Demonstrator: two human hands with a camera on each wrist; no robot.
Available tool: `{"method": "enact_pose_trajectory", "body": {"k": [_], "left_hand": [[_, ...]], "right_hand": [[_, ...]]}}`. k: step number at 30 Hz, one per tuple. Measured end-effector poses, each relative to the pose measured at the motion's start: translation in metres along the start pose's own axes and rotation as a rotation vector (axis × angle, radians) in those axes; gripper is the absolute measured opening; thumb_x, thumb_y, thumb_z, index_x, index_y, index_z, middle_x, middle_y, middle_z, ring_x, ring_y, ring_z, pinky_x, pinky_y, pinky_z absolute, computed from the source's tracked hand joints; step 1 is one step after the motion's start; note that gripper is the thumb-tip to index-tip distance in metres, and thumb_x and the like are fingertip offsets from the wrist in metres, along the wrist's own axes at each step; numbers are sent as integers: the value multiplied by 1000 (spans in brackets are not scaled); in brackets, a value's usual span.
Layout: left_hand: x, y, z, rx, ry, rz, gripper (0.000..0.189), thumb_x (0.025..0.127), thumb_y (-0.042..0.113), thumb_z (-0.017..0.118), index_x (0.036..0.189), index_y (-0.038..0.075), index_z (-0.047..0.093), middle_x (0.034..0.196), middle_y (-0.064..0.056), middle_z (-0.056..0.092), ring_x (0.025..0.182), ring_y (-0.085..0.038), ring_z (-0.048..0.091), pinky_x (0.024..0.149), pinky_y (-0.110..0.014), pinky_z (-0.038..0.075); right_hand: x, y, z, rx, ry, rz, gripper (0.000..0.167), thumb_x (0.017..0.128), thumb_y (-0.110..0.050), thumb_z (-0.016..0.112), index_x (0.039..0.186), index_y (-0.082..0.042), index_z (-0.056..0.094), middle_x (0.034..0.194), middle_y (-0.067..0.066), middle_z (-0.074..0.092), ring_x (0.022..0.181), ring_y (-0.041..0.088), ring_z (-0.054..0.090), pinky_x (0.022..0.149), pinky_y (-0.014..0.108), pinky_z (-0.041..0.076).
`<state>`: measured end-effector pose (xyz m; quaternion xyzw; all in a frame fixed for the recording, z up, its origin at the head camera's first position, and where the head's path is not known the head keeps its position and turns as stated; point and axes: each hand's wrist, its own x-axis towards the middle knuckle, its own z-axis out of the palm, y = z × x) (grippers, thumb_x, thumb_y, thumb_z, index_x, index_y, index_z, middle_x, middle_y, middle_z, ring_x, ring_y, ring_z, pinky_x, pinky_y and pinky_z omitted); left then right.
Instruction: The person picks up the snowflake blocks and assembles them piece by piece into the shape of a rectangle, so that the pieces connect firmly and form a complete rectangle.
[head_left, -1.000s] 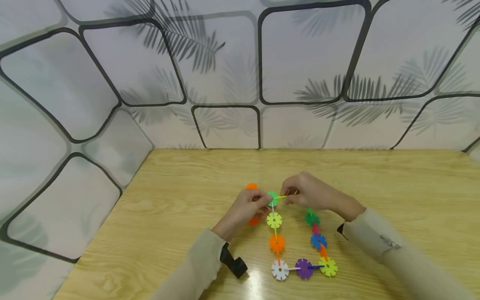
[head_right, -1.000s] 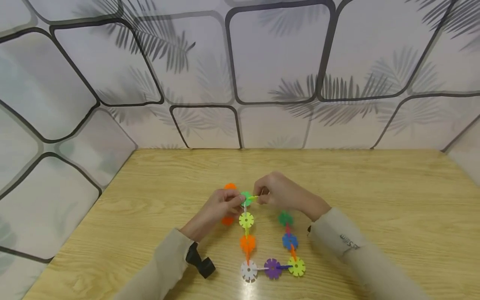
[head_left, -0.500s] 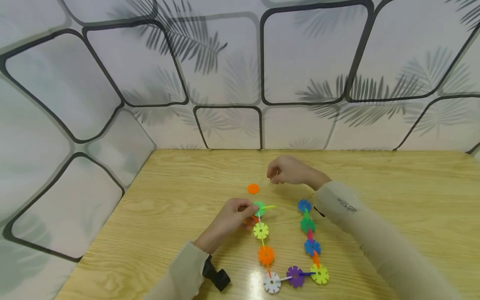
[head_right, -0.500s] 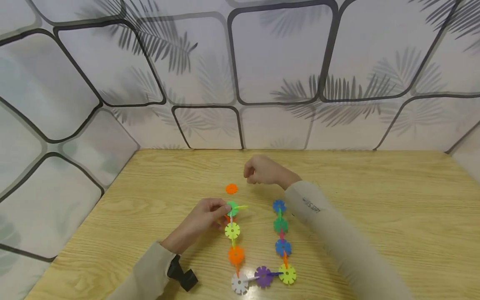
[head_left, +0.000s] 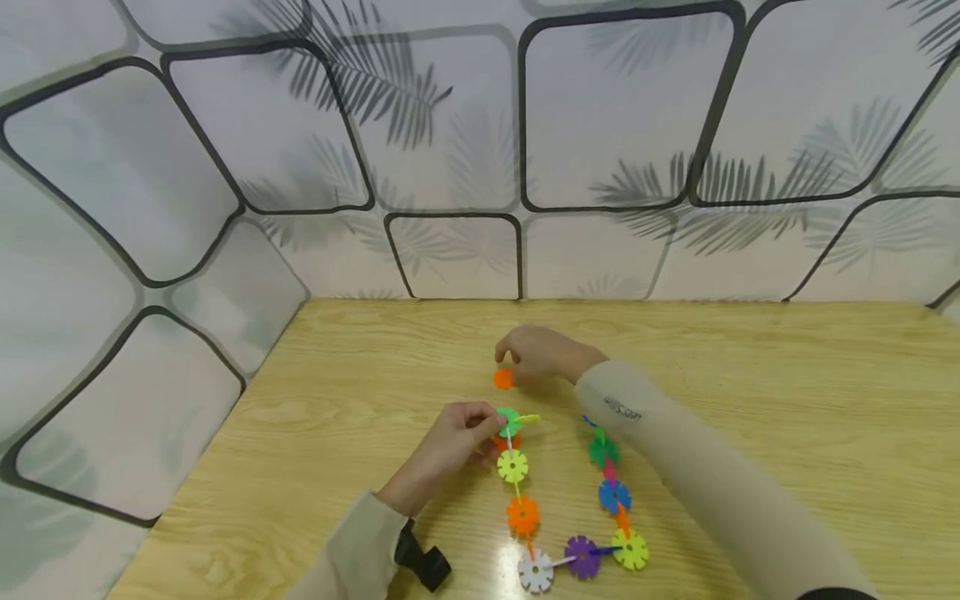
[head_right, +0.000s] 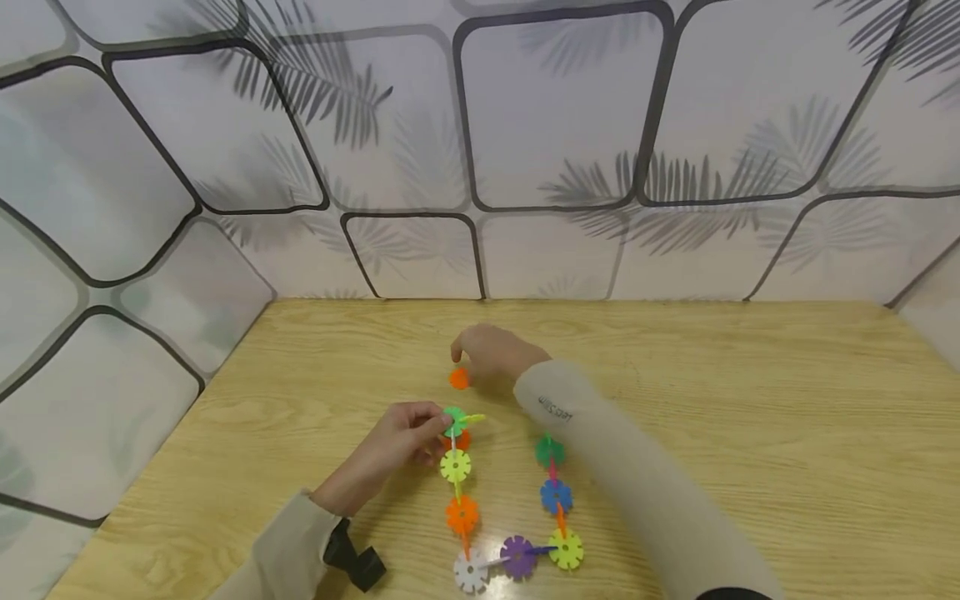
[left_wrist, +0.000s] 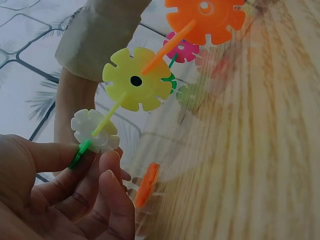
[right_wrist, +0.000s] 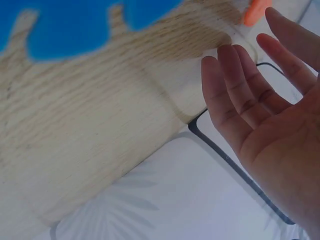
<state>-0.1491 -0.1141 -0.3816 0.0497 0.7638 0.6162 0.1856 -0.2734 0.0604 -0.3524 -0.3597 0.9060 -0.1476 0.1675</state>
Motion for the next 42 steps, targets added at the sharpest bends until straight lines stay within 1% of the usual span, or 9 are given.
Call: {"method": "enact_pose_trajectory", "body": {"k": [4,9,13,16,19,22,30,37,42], "left_hand": [[0,1,0,-13,-7,1,22,105,13,56,98,-5,67,80,-3,64,64,-9,59,58,-23,50],[0,2,1,-17,-2,7,22,105,13,56,100,-5,68,82,-5,64,64,-9,59,58,-23,48],[1,2,2,-11,-6,15,23,105,14,56,101,-5,68,82,-5,65,64,-9,59,58,-23,48],[2,3,3,-8,-9,19,23,105,14,56,99,-5,68,82,-6,65,64,-10,58,59,-23,48],[5,4,5,-17,-15,19,23,105,15,57,99,-4,68,83,-6,66,66,-11,58,61,-23,48],[7,4,7,-27,-16,12,22,105,15,57,99,-3,67,84,-6,66,68,-12,58,62,-24,48],[12,4,10,-22,0,6,21,104,17,58,97,-1,67,81,-5,67,68,-13,58,60,-25,46],[19,4,11,14,-7,29,22,103,18,59,100,-2,68,81,0,67,71,-12,60,59,-24,45],[23,5,15,-28,2,37,19,103,14,58,102,-3,66,85,-6,71,70,-12,61,59,-23,46]], "right_hand": [[3,-6,4,-65,-37,12,36,90,-7,72,126,-9,71,117,12,63,104,25,58,93,39,50],[3,-9,7,-151,-34,10,29,91,-12,76,120,-11,74,118,9,64,107,24,58,96,39,49],[2,-8,8,-143,-30,5,22,91,-12,77,113,-8,75,113,7,65,99,22,58,90,37,51],[0,-6,8,-127,-17,-20,13,88,-7,76,100,-7,71,100,4,63,87,19,55,81,33,49],[-4,-2,6,-87,14,-46,15,84,2,73,86,-8,62,84,1,56,77,17,49,72,29,44],[-10,2,1,-23,46,-69,22,82,7,71,80,-9,57,76,0,52,73,16,46,67,27,42],[-29,7,-15,183,105,-90,16,88,12,66,83,-2,64,73,5,61,57,16,63,55,26,53],[-45,14,-15,280,159,-163,20,90,12,64,78,-3,60,70,10,64,55,17,63,56,27,53],[-57,21,-13,326,185,-174,19,91,12,62,78,-3,60,71,12,66,58,26,65,57,30,55]]}}
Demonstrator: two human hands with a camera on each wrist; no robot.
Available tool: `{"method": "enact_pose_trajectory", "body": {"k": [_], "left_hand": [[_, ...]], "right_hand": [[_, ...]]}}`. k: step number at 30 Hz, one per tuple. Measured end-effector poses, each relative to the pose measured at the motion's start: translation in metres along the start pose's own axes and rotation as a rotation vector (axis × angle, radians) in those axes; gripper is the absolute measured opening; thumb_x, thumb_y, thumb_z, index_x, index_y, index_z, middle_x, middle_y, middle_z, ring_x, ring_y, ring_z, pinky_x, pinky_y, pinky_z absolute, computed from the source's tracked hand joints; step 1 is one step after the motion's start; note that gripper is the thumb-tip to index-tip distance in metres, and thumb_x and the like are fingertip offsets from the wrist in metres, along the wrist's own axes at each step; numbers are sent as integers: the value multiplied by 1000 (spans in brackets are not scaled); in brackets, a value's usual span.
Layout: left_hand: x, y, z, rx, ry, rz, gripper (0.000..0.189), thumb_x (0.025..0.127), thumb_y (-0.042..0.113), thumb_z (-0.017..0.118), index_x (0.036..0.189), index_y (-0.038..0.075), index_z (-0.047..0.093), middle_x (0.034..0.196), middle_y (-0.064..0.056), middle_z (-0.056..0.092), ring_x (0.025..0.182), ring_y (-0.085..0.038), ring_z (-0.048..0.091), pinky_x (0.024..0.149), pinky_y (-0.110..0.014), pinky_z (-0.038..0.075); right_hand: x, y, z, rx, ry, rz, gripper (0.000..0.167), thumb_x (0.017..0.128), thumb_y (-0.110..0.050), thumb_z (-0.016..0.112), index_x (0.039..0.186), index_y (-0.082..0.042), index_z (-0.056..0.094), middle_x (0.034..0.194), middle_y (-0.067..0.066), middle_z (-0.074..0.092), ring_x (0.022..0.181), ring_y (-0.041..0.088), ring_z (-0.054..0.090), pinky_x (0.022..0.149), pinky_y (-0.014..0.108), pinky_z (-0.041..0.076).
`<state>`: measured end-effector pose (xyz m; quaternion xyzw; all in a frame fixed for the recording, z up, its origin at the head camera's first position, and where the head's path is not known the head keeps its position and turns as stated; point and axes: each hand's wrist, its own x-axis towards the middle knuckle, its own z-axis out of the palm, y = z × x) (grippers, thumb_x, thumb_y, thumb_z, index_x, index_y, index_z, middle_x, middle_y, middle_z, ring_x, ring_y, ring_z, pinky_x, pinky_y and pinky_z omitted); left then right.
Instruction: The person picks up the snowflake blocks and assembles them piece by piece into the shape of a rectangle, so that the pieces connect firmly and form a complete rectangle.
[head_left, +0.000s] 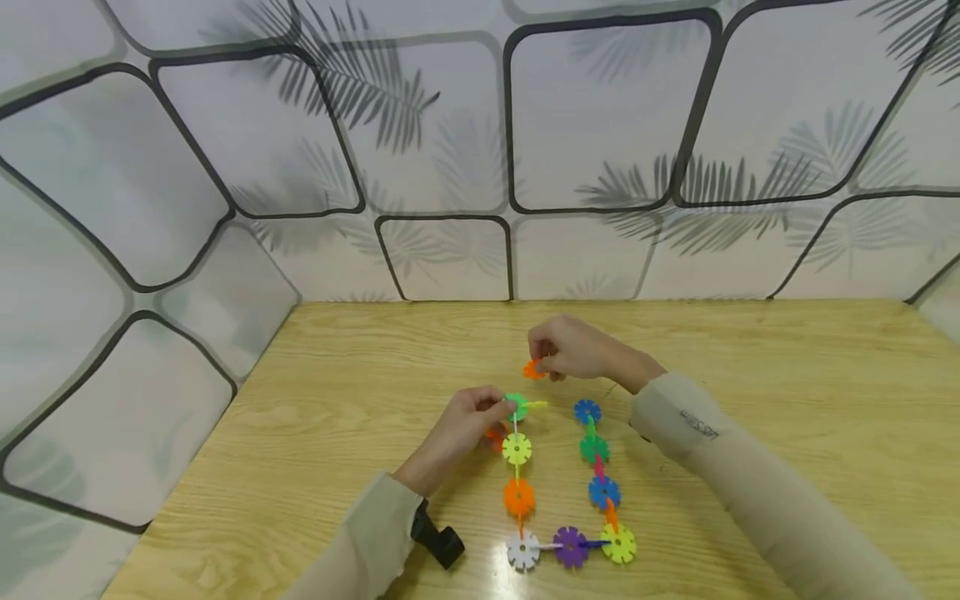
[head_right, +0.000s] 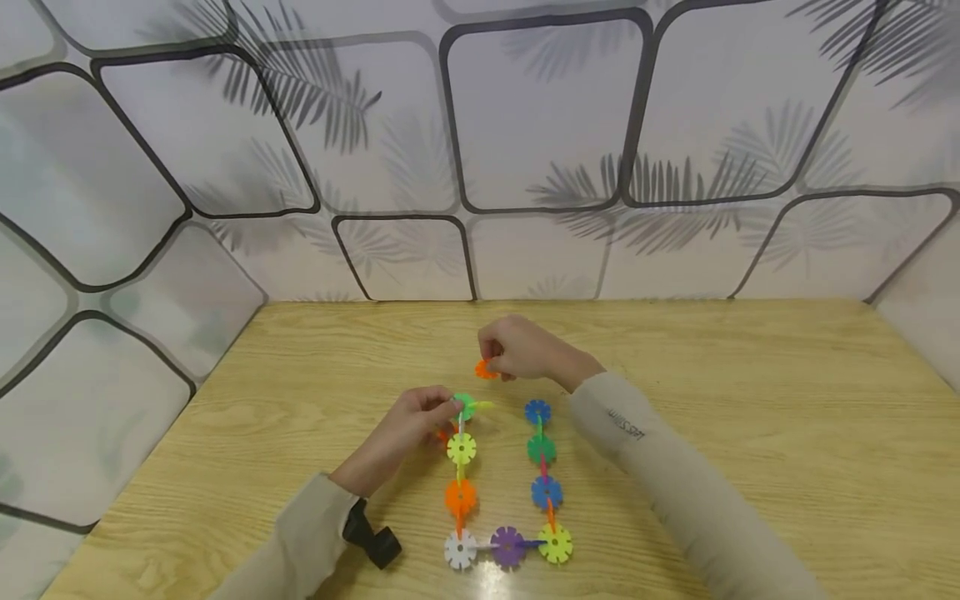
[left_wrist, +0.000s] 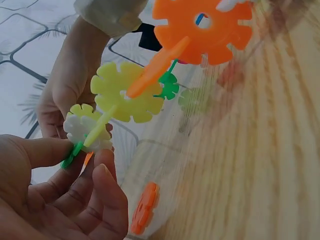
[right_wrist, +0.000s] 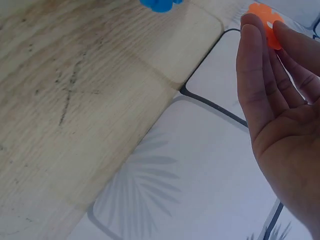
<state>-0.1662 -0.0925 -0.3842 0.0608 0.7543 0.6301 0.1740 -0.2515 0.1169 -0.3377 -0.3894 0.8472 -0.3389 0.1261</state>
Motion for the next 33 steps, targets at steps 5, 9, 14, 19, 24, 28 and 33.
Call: {"method": "enact_pose_trajectory", "body": {"k": [5,9,14,19,24,28,33], "left_hand": [[3,2,2,1,2,5,17,105,15,55,104,0,62,100,-14,75,74,-13,62,60,-24,46],[4,3,2,-11,1,13,16,106,15,54,112,1,58,102,-13,75,74,-13,60,61,-25,46],[6,5,1,-36,6,32,18,107,12,51,120,1,55,100,-11,75,71,-13,57,63,-26,45],[8,7,0,-17,3,56,27,108,8,48,132,0,57,96,-9,74,70,-15,56,63,-27,45],[11,7,2,0,2,52,28,107,11,51,131,1,61,96,-10,74,71,-16,57,64,-28,46],[12,7,3,0,12,43,30,106,16,55,131,1,61,98,-11,74,73,-16,58,66,-29,47],[12,6,3,-3,10,45,32,104,18,58,131,1,61,100,-15,74,73,-15,58,68,-29,48]], "right_hand": [[-11,3,-1,77,33,9,18,93,10,60,80,-1,60,74,14,66,61,32,66,58,36,58],[-19,3,1,145,48,38,15,95,9,59,84,0,61,76,16,67,63,34,67,61,43,59],[-30,4,3,230,69,70,10,96,8,60,87,2,62,79,17,68,67,39,67,63,45,60],[-41,6,6,294,93,86,6,96,9,60,91,6,62,79,17,67,67,38,67,62,39,60],[-47,7,8,339,117,96,7,95,11,59,100,10,63,80,14,67,67,40,67,62,40,60],[-50,8,10,357,126,106,17,94,12,57,110,15,62,80,15,68,67,40,68,62,43,60],[-52,7,13,388,127,126,21,96,10,57,116,16,61,82,14,69,68,32,71,64,43,60]]}}
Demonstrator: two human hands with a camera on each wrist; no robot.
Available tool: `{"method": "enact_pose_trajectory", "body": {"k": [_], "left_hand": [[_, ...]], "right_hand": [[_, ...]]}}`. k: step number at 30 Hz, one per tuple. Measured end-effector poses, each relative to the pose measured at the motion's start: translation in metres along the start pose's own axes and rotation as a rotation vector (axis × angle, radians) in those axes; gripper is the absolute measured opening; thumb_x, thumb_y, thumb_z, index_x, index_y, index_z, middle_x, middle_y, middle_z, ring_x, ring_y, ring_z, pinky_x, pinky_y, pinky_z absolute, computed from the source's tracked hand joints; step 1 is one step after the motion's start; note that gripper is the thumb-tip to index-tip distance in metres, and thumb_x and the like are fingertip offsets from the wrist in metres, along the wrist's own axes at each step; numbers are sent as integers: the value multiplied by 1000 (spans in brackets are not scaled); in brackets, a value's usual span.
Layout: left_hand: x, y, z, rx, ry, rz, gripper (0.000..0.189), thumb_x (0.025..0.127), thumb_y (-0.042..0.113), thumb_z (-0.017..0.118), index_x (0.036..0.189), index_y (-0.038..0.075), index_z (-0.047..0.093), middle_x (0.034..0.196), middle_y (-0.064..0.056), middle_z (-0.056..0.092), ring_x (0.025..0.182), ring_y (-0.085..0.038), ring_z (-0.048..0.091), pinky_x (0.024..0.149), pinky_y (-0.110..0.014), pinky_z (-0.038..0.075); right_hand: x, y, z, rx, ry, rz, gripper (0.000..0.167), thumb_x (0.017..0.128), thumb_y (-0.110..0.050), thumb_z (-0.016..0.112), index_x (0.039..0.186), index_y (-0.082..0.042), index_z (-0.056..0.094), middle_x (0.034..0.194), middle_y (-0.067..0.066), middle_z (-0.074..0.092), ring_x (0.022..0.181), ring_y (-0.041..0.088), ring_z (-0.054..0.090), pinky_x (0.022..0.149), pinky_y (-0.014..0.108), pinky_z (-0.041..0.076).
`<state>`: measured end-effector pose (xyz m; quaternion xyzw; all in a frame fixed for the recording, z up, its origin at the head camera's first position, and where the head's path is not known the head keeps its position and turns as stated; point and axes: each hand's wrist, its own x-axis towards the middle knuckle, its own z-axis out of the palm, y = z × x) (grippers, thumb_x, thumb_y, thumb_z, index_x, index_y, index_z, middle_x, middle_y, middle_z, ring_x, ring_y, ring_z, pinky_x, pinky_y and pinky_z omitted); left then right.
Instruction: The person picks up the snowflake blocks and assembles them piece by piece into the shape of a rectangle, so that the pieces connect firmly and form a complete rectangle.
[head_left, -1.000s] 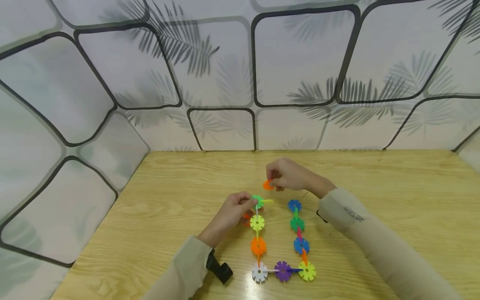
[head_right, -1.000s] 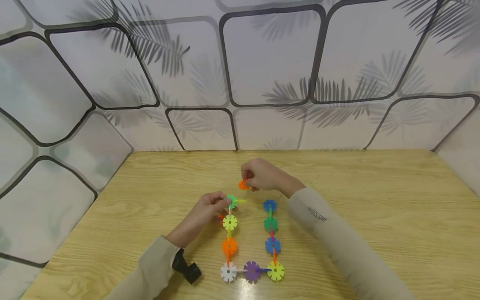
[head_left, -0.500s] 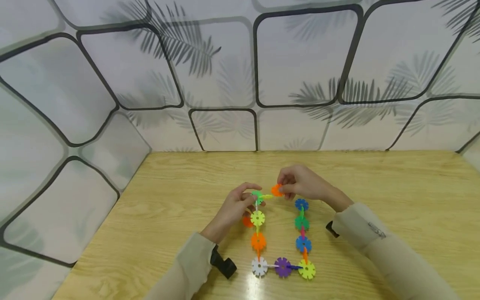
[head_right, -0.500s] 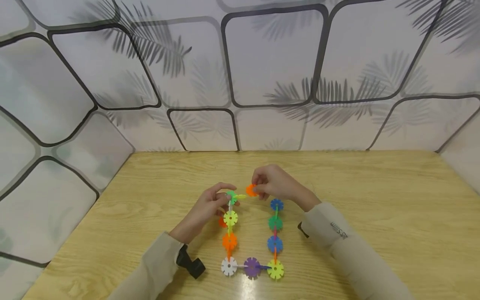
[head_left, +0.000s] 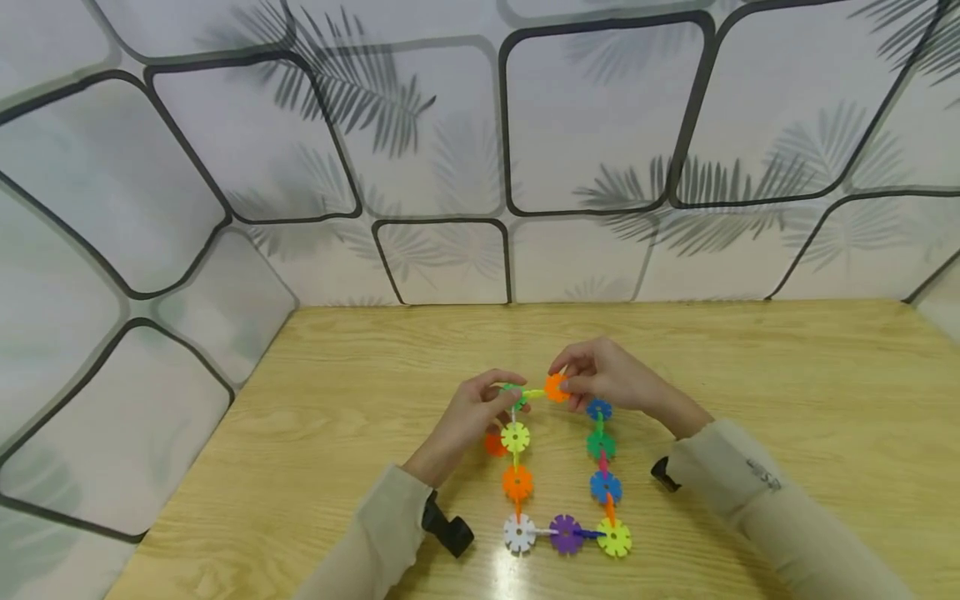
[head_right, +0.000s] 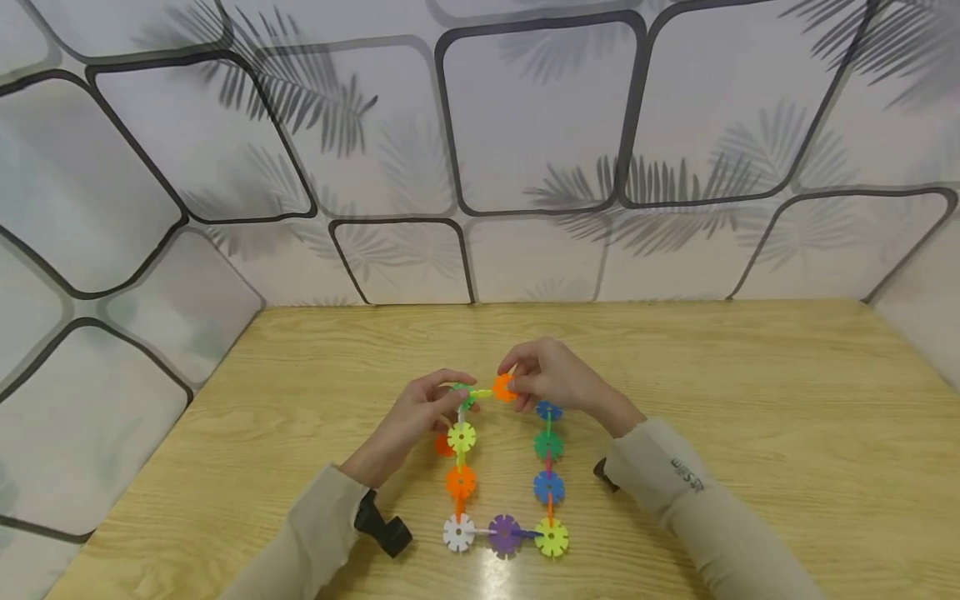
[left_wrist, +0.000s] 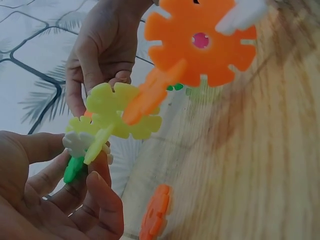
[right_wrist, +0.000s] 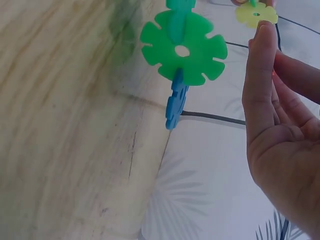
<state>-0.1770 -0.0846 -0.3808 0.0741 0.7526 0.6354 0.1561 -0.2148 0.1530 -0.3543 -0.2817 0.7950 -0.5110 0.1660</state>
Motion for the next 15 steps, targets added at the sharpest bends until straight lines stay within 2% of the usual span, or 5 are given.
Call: {"method": "enact_pose_trajectory", "body": {"k": [6,11,15], "left_hand": [[2,-1,1,-9,-12,2,33,103,18,60,131,0,61,99,-13,74,72,-13,57,67,-28,47],[3,-1,3,-12,-24,13,32,104,17,60,131,-1,60,97,-10,74,72,-14,57,66,-28,48],[4,0,5,-10,-38,51,29,105,12,58,129,-4,59,98,-17,73,69,-13,57,64,-27,47]], "right_hand": [[-2,1,0,41,20,24,21,97,10,57,116,18,60,82,17,69,69,32,71,66,44,60],[-3,4,2,85,30,41,20,97,9,57,115,17,59,85,23,69,71,38,71,66,43,60],[-3,6,4,115,33,54,16,97,9,57,111,16,59,86,23,69,72,41,70,67,44,60]]}}
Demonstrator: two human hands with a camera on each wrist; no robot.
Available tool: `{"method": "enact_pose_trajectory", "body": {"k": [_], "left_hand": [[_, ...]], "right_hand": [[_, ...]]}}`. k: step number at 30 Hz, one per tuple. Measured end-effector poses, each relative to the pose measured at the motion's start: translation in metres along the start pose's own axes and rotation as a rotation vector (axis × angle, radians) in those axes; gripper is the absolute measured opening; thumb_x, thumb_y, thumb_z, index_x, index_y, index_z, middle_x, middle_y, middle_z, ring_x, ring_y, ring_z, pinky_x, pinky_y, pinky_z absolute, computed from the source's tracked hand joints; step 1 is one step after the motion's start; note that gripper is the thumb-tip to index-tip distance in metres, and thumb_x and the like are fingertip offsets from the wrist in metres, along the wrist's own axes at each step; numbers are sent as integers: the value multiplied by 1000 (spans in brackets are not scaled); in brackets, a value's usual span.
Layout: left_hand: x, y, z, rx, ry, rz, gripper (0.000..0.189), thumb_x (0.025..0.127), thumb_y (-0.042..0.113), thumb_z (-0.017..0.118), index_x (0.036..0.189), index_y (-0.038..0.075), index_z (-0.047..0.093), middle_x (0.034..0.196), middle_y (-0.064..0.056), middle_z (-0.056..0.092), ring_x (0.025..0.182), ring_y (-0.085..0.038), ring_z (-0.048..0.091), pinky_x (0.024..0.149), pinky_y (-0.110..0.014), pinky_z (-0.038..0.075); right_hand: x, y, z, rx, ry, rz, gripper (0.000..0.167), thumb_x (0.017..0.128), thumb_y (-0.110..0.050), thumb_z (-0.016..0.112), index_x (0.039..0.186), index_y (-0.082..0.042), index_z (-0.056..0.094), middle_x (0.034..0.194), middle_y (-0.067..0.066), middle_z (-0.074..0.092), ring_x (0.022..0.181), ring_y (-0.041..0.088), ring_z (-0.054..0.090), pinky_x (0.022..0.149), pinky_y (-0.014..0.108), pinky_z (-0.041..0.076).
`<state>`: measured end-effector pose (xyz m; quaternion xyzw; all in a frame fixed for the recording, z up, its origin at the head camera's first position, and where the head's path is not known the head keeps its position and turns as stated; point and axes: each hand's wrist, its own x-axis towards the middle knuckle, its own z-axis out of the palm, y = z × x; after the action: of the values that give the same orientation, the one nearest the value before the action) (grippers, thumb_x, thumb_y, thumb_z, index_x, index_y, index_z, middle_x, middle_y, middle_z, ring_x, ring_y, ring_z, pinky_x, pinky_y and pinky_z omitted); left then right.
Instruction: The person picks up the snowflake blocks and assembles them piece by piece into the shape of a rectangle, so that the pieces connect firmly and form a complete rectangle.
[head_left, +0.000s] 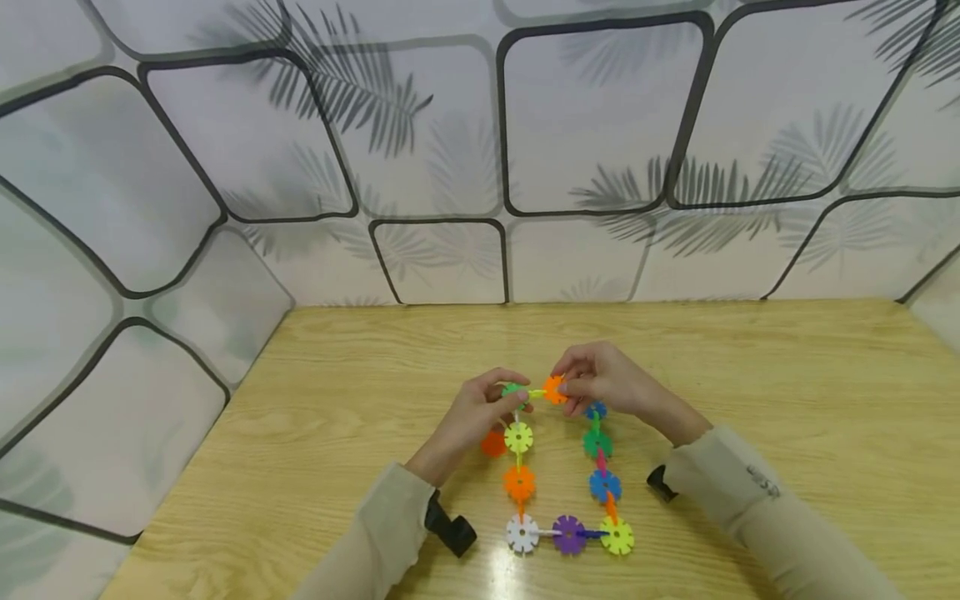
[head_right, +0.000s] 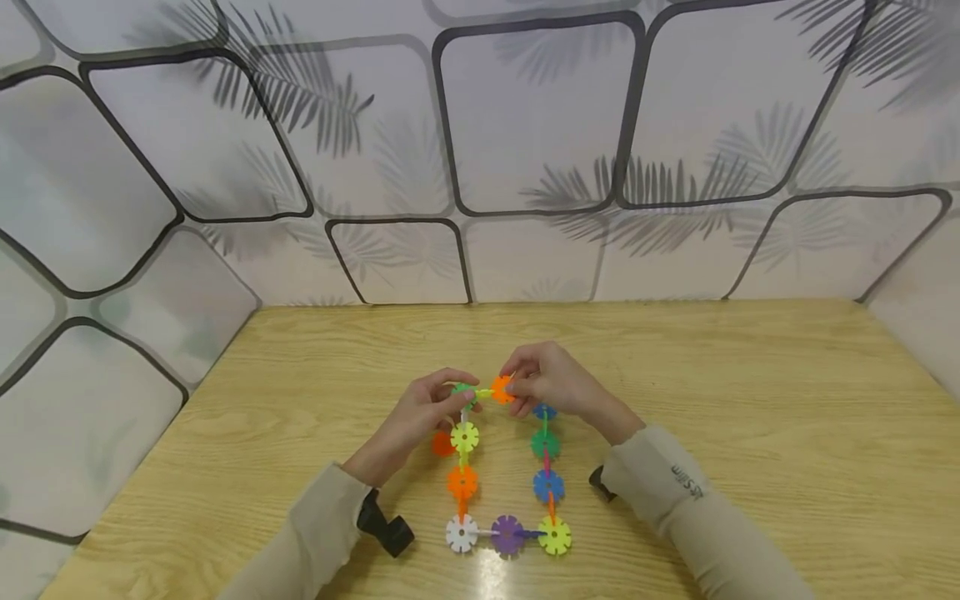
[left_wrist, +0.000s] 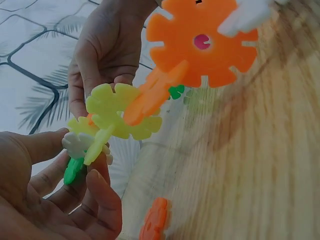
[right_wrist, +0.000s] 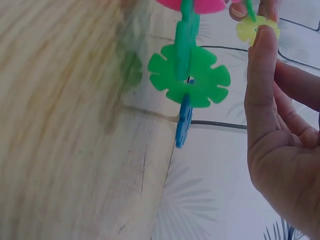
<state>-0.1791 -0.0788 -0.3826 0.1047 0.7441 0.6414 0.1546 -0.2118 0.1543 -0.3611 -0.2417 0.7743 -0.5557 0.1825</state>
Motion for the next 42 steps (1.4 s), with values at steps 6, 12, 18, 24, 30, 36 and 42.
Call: {"method": "enact_pose_trajectory", "body": {"k": [6,12,18,24,30,36,42], "left_hand": [[0,-1,-1,34,-17,41,27,106,11,55,128,-5,57,98,-19,71,69,-13,54,65,-27,46],[0,-1,-1,118,-81,70,23,109,10,47,126,-3,56,99,-19,63,74,-16,50,69,-28,42],[-3,2,-4,186,-151,70,23,111,12,39,126,0,52,99,-14,53,81,-18,46,74,-32,41],[-3,3,-4,200,-181,83,23,112,13,37,127,0,49,99,-13,50,81,-19,44,73,-32,39],[-1,1,-3,214,-170,76,25,112,14,38,128,-1,49,100,-14,51,79,-18,44,71,-30,39],[0,0,-1,201,-161,68,25,111,14,39,129,-2,49,99,-14,52,77,-17,44,70,-30,39],[-1,1,-3,152,-152,25,26,111,15,43,129,-1,51,98,-11,54,77,-17,45,71,-30,40]], "right_hand": [[1,-3,5,42,17,47,8,97,9,57,105,13,58,86,20,69,72,38,71,68,43,60],[2,-6,9,53,35,82,6,97,10,57,102,12,59,85,21,69,69,33,72,66,40,61],[3,-10,14,69,56,107,7,96,10,57,102,13,59,84,21,68,67,29,71,67,42,61],[2,-13,17,80,73,121,6,95,12,57,101,14,59,82,19,67,64,25,71,65,40,61],[4,-12,21,93,101,128,5,94,14,57,99,14,59,79,16,67,61,22,70,63,39,60],[6,-12,20,48,90,121,5,95,13,55,98,12,60,78,17,66,61,22,69,63,40,61],[8,-11,12,16,23,127,10,100,4,55,102,11,62,81,14,64,66,25,70,67,42,61]]}}
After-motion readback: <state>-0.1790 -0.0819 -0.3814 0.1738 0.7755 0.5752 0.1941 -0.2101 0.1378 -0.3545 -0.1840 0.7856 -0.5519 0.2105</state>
